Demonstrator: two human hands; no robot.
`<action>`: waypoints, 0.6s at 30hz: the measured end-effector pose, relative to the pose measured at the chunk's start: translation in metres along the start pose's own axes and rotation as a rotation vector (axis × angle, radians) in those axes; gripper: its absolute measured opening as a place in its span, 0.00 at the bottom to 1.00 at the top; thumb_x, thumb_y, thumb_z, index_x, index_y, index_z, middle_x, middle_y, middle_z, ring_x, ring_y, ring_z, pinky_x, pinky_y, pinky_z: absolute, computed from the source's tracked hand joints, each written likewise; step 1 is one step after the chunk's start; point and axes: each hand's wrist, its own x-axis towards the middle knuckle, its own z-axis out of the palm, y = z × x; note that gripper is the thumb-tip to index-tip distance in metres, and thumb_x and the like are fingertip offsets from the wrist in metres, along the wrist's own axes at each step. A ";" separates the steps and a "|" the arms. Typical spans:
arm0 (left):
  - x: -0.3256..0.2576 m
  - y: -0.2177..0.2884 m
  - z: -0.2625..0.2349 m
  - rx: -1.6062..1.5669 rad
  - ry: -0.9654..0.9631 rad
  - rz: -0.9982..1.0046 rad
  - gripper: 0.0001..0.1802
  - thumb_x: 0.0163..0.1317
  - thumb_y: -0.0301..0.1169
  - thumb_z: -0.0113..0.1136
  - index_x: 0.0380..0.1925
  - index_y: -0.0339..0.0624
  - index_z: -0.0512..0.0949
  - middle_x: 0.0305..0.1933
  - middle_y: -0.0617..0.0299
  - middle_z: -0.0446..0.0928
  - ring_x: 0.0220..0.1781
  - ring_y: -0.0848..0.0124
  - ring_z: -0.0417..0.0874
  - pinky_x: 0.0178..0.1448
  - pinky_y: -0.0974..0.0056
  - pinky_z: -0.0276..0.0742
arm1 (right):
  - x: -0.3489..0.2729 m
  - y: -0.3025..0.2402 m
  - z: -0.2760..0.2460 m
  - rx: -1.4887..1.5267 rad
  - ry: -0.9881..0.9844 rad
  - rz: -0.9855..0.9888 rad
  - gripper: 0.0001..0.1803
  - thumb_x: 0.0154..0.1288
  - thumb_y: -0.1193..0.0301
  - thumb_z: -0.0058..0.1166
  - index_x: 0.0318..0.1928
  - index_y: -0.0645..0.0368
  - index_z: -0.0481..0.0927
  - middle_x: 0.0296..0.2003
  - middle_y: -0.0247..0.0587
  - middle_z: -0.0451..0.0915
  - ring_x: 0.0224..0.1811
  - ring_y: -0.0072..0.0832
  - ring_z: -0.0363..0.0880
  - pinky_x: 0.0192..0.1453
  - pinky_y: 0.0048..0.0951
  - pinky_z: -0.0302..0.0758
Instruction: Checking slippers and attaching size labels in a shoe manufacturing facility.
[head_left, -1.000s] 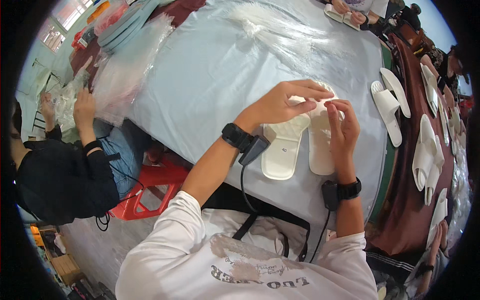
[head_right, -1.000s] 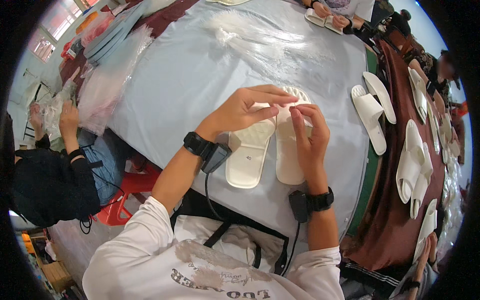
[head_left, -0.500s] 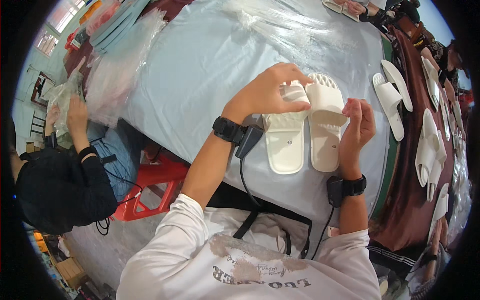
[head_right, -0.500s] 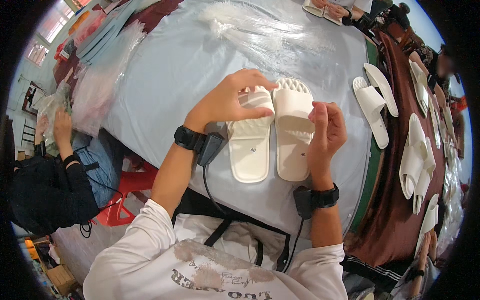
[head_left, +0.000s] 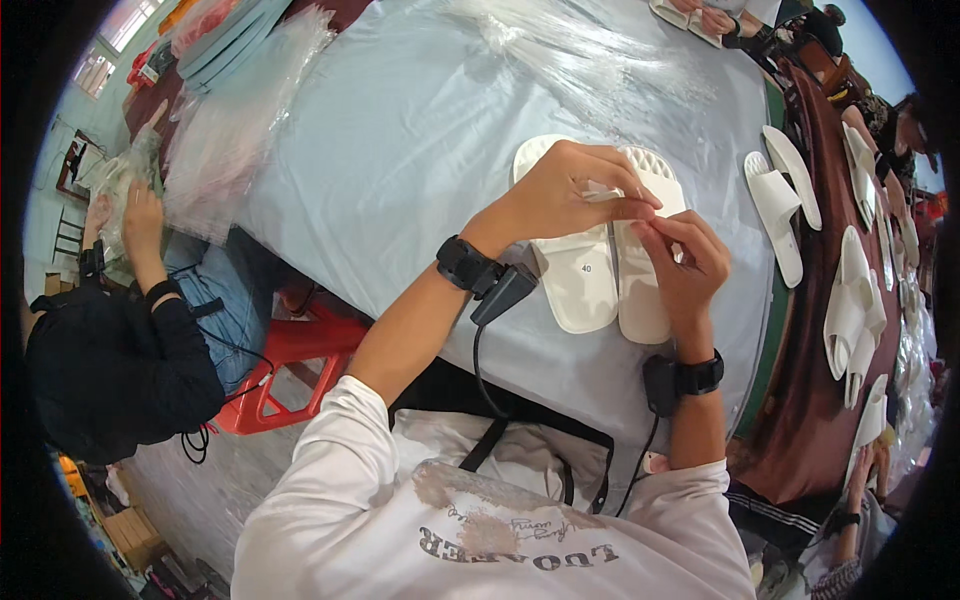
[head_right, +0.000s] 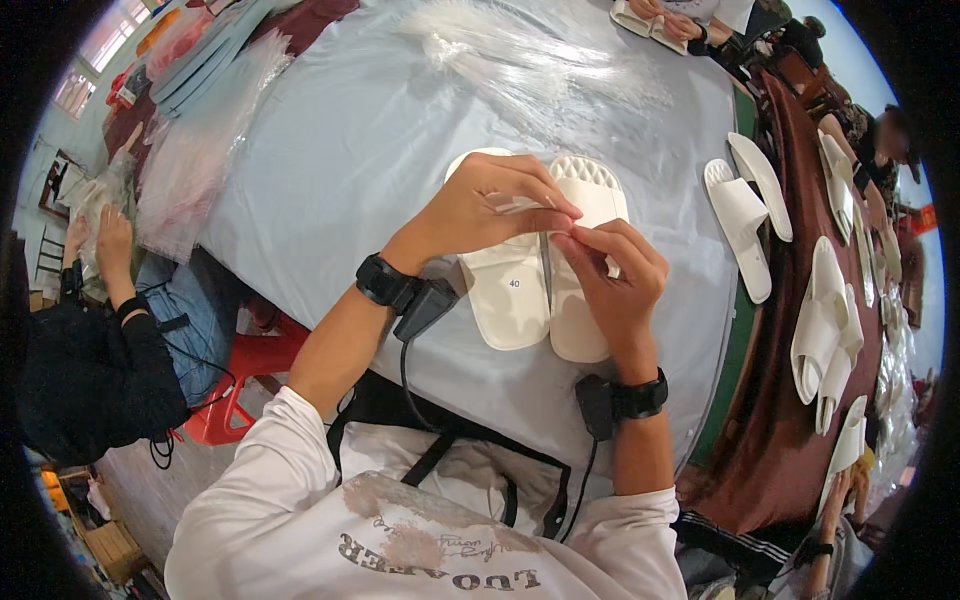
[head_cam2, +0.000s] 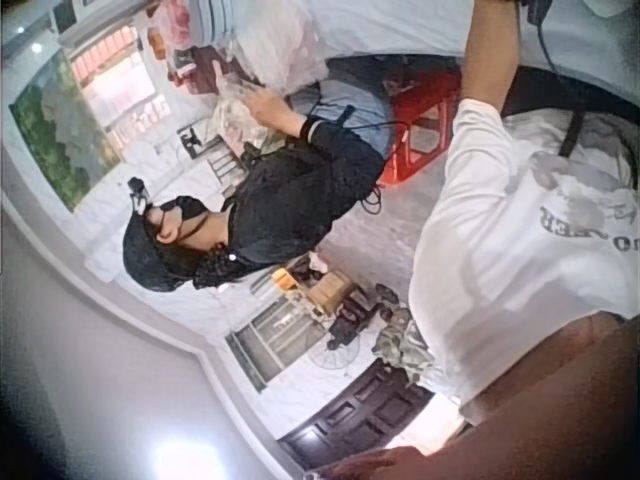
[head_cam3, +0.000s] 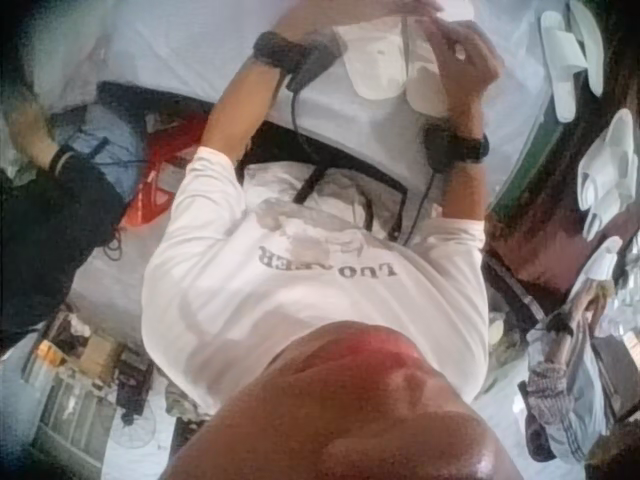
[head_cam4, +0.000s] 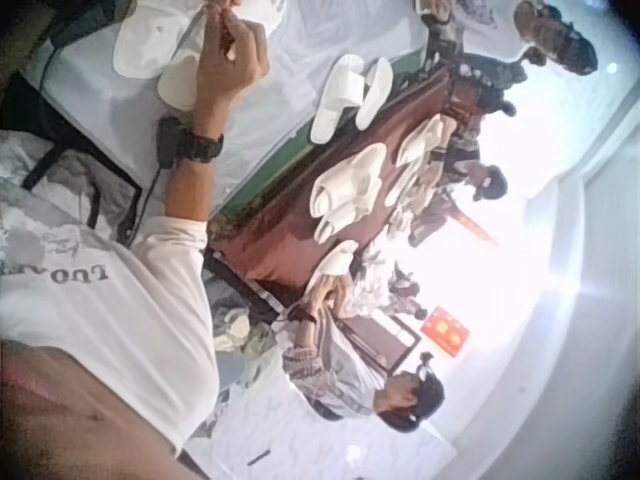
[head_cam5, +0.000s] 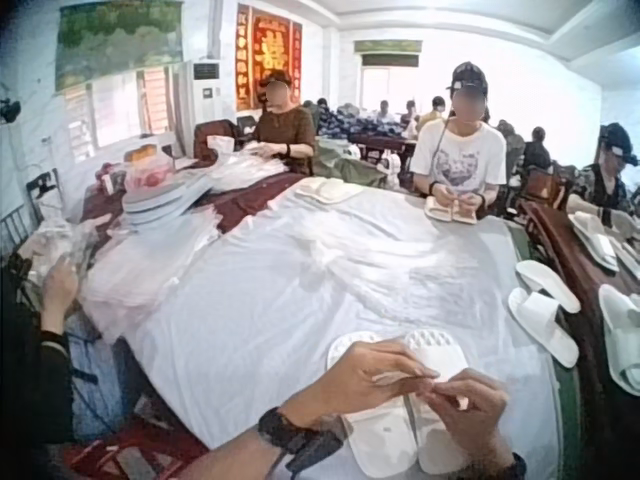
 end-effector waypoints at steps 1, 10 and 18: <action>0.000 0.000 0.001 -0.006 0.000 0.007 0.09 0.63 0.28 0.71 0.43 0.42 0.88 0.38 0.61 0.88 0.44 0.69 0.86 0.52 0.65 0.81 | -0.001 0.000 0.000 0.006 -0.015 0.036 0.08 0.65 0.76 0.69 0.44 0.65 0.88 0.27 0.37 0.83 0.24 0.18 0.76 0.28 0.20 0.70; 0.002 -0.006 -0.016 -0.342 0.224 -0.252 0.14 0.76 0.29 0.55 0.55 0.32 0.81 0.33 0.67 0.78 0.36 0.78 0.76 0.48 0.70 0.74 | 0.007 0.001 0.000 0.406 0.183 0.343 0.25 0.85 0.68 0.38 0.75 0.62 0.60 0.50 0.56 0.85 0.33 0.27 0.85 0.37 0.26 0.81; -0.001 -0.009 -0.021 -0.076 0.102 -0.171 0.15 0.68 0.25 0.63 0.55 0.40 0.82 0.39 0.65 0.82 0.40 0.76 0.80 0.48 0.69 0.76 | 0.003 0.036 -0.020 0.277 0.379 0.392 0.17 0.84 0.71 0.35 0.68 0.59 0.59 0.46 0.53 0.86 0.34 0.26 0.84 0.39 0.25 0.78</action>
